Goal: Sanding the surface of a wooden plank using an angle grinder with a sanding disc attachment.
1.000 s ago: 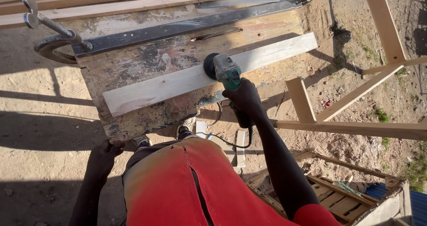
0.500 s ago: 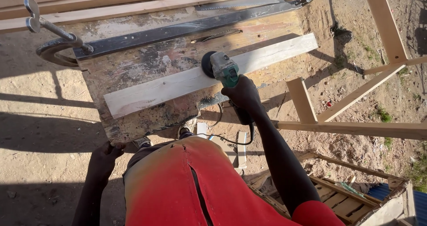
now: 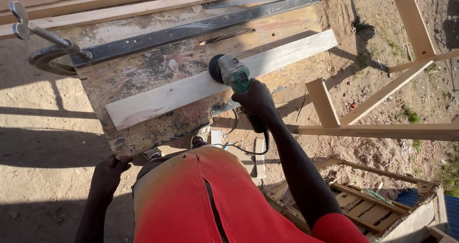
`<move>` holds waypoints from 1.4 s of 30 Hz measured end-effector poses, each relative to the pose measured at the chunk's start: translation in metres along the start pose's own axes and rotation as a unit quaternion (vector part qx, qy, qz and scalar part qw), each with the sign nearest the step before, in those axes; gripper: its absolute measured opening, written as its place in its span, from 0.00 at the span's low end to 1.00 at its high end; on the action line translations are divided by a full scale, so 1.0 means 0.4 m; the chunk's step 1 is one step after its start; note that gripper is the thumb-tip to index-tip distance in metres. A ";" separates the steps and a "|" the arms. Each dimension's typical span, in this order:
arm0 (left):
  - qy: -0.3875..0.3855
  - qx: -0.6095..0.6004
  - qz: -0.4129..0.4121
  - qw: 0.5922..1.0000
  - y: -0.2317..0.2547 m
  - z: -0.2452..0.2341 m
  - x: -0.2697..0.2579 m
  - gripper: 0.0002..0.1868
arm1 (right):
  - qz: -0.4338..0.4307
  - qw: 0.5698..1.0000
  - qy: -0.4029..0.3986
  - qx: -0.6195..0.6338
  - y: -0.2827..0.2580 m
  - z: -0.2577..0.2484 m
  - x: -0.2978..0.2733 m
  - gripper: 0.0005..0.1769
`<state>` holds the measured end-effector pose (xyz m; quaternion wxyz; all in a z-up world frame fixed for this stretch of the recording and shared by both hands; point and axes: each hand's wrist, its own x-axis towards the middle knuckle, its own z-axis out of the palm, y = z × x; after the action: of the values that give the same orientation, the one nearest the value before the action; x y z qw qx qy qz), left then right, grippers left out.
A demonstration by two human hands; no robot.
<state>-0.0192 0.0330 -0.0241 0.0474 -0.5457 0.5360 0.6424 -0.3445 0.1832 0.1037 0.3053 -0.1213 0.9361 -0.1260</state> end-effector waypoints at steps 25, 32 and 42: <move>0.006 -0.006 0.025 1.000 -0.013 0.001 0.008 0.13 | 0.012 0.999 0.045 0.013 -0.006 -0.019 0.019 0.16; 0.000 0.024 0.005 1.000 0.017 0.001 -0.004 0.15 | -0.013 1.000 -0.021 0.000 -0.054 0.033 -0.052 0.19; 0.027 0.093 -0.006 0.995 0.016 0.006 -0.009 0.13 | 0.000 0.999 0.009 0.039 0.033 0.005 0.003 0.19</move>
<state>-0.0236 0.0341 -0.0175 0.0871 -0.5597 0.5909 0.5744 -0.3460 0.1947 0.0974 0.3018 -0.1079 0.9330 -0.1636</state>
